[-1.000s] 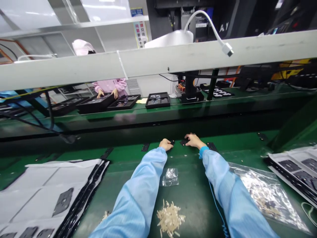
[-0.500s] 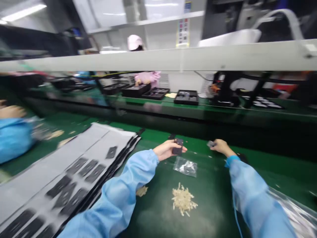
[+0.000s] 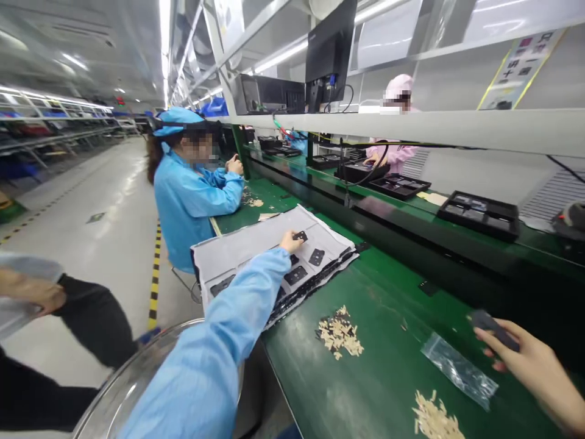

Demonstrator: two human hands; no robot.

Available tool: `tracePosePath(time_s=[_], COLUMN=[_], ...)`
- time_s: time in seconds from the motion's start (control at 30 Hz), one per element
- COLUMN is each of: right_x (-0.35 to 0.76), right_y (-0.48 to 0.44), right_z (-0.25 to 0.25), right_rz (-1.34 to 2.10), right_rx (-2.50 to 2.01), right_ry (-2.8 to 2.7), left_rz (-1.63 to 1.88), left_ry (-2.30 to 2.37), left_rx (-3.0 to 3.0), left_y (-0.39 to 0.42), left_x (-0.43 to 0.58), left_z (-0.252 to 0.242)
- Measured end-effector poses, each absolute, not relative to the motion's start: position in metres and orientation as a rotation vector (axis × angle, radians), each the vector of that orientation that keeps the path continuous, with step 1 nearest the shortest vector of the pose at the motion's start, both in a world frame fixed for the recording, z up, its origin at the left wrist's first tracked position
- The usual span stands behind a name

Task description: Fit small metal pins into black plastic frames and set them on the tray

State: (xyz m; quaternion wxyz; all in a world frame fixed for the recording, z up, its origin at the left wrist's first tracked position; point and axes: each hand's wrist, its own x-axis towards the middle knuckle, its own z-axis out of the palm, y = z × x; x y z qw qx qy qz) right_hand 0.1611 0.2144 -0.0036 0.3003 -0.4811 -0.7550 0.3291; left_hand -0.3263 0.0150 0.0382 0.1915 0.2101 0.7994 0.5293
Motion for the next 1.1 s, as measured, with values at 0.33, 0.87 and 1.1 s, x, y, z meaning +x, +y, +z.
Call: tracePosePath(time_s=[0.33,0.87,1.1], right_x=[-0.045,-0.093,-0.077], right_y=[0.118,0.200,0.241], right_z=[0.052,-0.008,-0.019], right_rz=[1.254,0.800,0.602], right_rx=[-0.737,-1.285,-1.502], right_ry=[-2.294,-2.309,-2.378], left_rz=[1.388,0.798,0.571], left_ry=[2.296,2.659,2.897], left_rx=[1.214,1.247,1.481], left_y=[0.020,0.022,0.023], left_x=[-0.298,-0.340,-0.314], left_z=[0.018,-0.006,-0.017])
